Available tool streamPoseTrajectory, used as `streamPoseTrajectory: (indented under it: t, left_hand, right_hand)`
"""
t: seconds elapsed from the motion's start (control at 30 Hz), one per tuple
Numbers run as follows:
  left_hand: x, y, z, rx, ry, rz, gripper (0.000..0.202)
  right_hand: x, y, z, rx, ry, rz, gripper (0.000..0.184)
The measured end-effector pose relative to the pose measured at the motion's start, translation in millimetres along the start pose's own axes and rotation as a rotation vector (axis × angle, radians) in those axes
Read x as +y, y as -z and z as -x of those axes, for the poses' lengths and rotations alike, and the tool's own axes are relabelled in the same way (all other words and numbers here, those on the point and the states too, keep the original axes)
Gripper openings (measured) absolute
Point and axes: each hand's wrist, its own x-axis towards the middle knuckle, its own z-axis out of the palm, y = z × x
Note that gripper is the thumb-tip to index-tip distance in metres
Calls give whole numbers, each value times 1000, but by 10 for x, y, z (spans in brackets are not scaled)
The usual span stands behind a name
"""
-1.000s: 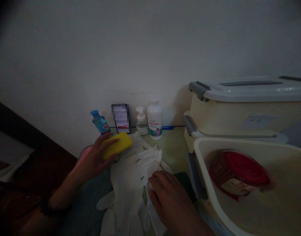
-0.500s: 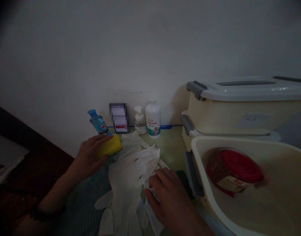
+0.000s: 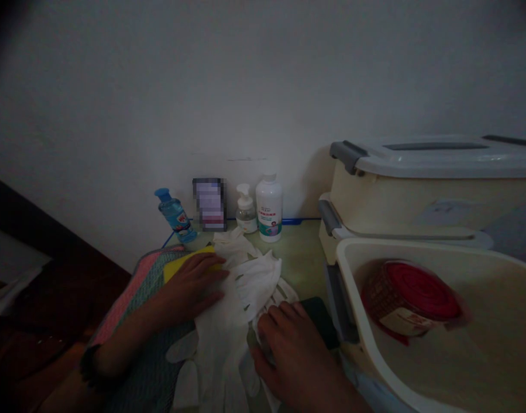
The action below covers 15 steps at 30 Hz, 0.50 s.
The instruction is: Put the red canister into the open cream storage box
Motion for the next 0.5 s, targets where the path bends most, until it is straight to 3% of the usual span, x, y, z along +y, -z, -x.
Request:
streamPoseTrajectory:
  t: [0.13,0.33,0.5]
  left_hand:
    - [-47,-64,7,-3,-34,-8,34]
    - [-69,-98,-6,42,-49,13,21]
    - [-61,-97,-6,47,-43,16,21]
  right_hand:
    - [-17,-9,-34,35,-3,-24,16]
    - [-29,44,-39,106,-101,-181,14]
    - [-21,34,-41,91,-96,-208,17]
